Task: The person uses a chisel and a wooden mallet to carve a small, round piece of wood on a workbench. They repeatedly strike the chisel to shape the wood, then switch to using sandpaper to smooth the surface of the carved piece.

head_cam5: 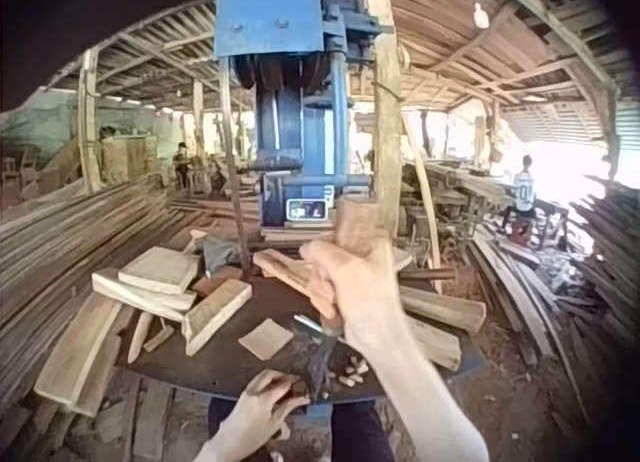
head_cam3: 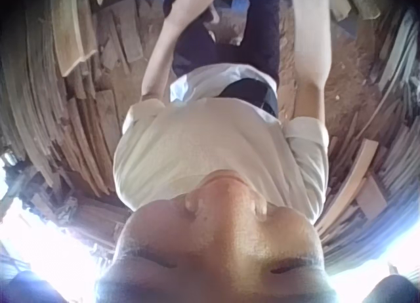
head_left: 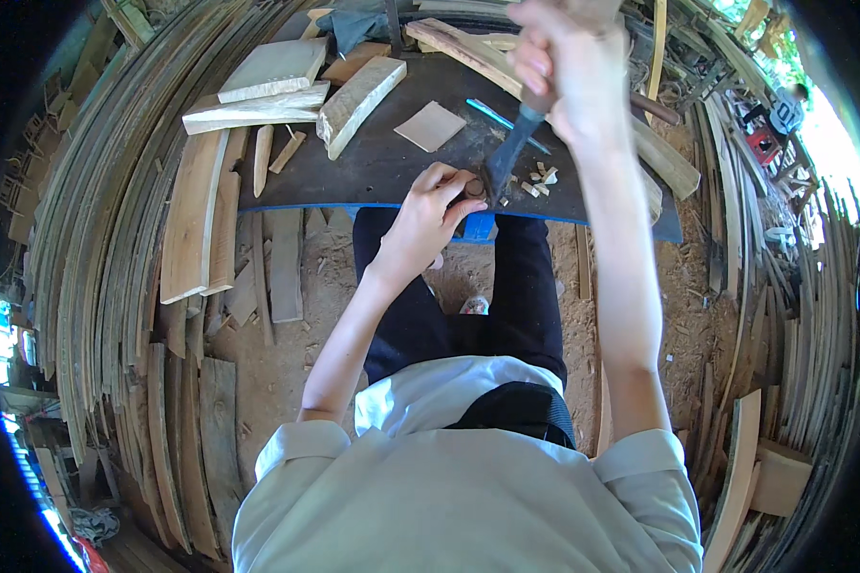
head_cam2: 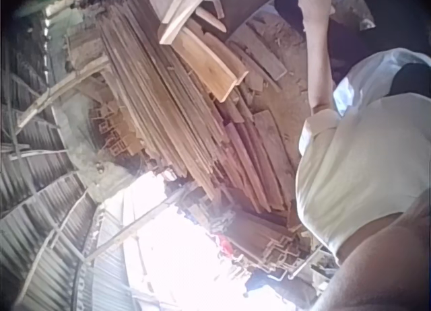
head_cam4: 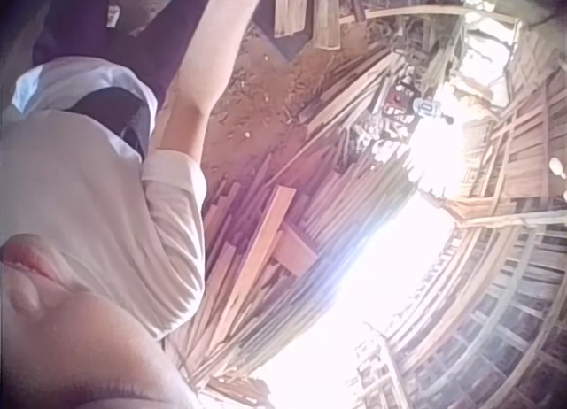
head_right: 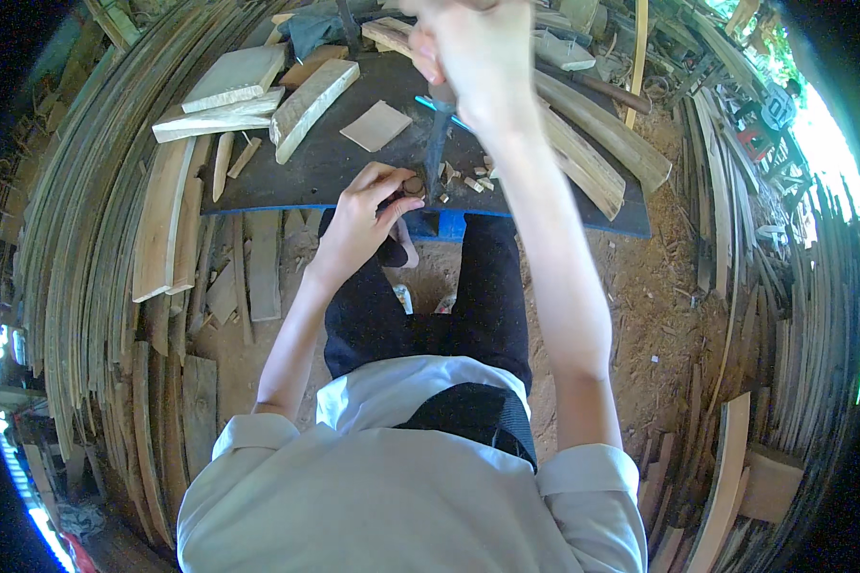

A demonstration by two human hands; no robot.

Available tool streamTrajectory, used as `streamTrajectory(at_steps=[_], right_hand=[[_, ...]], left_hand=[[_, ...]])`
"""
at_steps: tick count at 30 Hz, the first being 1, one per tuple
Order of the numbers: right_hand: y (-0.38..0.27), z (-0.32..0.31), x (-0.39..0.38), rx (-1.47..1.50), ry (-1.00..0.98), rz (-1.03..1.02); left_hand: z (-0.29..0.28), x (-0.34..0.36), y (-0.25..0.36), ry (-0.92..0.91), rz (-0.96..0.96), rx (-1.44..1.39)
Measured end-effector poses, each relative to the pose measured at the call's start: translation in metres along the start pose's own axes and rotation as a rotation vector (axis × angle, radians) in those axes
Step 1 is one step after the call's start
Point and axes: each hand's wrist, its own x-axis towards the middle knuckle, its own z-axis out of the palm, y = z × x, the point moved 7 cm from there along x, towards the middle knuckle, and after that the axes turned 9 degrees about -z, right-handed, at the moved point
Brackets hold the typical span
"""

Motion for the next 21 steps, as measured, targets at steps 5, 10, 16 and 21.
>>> streamTrajectory(at_steps=[5,10,16,21], right_hand=[[0.014,-0.008,0.003,-0.029,0.057,0.03],[0.002,0.006,-0.002,-0.035,-0.005,0.006],[0.028,-0.001,0.002,-0.11,0.027,0.006],[0.024,0.003,-0.003,-0.144,0.002,-0.016]], left_hand=[[0.001,-0.002,0.0,-0.023,-0.036,0.002],[-0.004,-0.003,0.007,0.029,0.032,0.01],[0.002,0.0,-0.004,0.006,-0.006,0.008],[-0.007,-0.001,0.001,0.08,0.042,0.054]])
